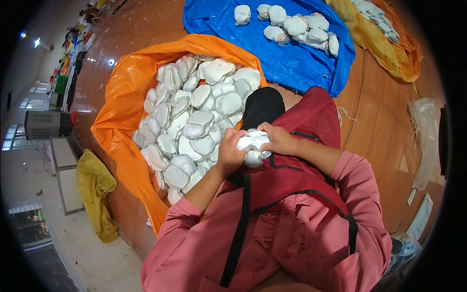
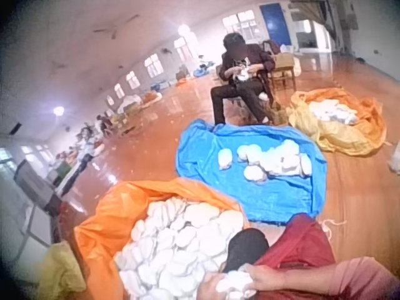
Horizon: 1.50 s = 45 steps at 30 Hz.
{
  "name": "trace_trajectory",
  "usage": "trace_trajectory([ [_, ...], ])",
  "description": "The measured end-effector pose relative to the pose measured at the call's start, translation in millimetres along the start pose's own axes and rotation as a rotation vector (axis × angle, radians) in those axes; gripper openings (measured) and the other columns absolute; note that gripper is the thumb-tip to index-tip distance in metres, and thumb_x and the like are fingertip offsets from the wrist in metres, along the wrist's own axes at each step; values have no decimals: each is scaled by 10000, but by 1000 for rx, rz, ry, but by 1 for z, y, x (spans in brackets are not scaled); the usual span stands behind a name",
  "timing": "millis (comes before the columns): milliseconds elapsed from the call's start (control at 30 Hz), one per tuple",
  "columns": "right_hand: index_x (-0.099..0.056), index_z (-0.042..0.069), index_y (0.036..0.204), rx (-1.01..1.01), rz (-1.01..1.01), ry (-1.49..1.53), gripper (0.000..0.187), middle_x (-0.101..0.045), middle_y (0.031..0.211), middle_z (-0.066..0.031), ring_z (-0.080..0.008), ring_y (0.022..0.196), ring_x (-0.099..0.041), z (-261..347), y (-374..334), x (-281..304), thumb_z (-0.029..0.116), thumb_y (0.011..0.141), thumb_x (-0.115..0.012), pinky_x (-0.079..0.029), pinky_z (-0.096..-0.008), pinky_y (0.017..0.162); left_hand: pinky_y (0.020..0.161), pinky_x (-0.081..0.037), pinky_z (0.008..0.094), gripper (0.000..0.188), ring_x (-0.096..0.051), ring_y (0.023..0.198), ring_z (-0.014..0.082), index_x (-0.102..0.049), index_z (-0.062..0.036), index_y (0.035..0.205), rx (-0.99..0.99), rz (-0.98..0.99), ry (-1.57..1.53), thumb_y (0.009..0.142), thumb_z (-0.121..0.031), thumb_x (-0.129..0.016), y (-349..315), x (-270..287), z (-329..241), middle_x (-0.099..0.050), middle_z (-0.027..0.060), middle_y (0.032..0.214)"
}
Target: The person sits on the floor and repeatedly stuffs white fabric inserts into white slipper-like items, then places the finished units into a blue tarp. The person handles the items one at a time, folding and tucking the fabric before moving to the next unit.
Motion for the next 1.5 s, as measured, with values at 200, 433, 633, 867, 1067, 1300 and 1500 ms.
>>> trace_trajectory([
  [200, -478, 43, 1108, -6, -9, -30, 555, -629, 964, -213, -386, 917, -622, -3, 0, -3, 214, 682, -790, -483, -436, 760, 711, -489, 389, 359, -564, 836, 335, -597, -18, 1025, -158, -86, 72, 671, -46, -648, -9, -4, -4, -521, 152, 937],
  [433, -503, 39, 1065, -6, -68, 18, 532, -635, 951, -194, -364, 908, -632, -8, -1, -9, 169, 651, -810, -497, -401, 745, 689, -491, 403, 353, -570, 820, 350, -598, -4, 1000, -182, -155, 155, 650, -9, -645, -18, -10, -6, -518, 168, 922],
  [633, -507, 32, 1084, -23, 67, 272, 585, -625, 981, -164, -290, 938, -621, -2, -10, 3, 209, 647, -852, -485, -345, 796, 708, -486, 409, 389, -558, 846, 376, -563, 12, 1025, -144, -170, 141, 641, 33, -621, -22, -12, -9, -505, 203, 961],
  [867, -465, 39, 1153, -98, 35, 174, 681, -597, 1023, -123, -237, 969, -592, 1, -11, -3, 278, 651, -859, -464, -338, 833, 759, -471, 427, 417, -533, 885, 409, -524, 21, 1049, -154, -178, 123, 639, 53, -589, -20, -15, -4, -496, 224, 974],
  [1067, -439, 37, 1165, -84, 7, 189, 730, -579, 1041, -144, -274, 1002, -576, 3, -11, -10, 306, 635, -862, -450, -351, 856, 823, -450, 432, 440, -510, 925, 422, -512, 27, 1075, -101, -158, 98, 640, 48, -569, -18, -15, -2, -487, 239, 978],
  [1300, -455, 23, 1139, -80, -64, 210, 715, -595, 1015, -173, -303, 973, -594, -5, 2, -15, 315, 625, -858, -458, -365, 823, 790, -455, 394, 386, -528, 900, 374, -543, 8, 1042, -35, -208, 72, 669, -17, -641, -13, -15, 4, -512, 202, 965],
  [1500, -492, 34, 1098, -152, -4, 298, 662, -613, 984, -168, -289, 944, -606, -13, 7, -19, 290, 606, -855, -462, -354, 796, 798, -454, 382, 405, -528, 909, 366, -547, -2, 1074, 32, -159, 93, 684, -36, -651, -16, -12, 1, -510, 196, 971],
])
Point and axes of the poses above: each hand's wrist, its own y-axis towards the middle knuckle, its own x-axis out of the back of the hand, z = x × y, the point moved 3 cm from there along y, towards the middle knuckle
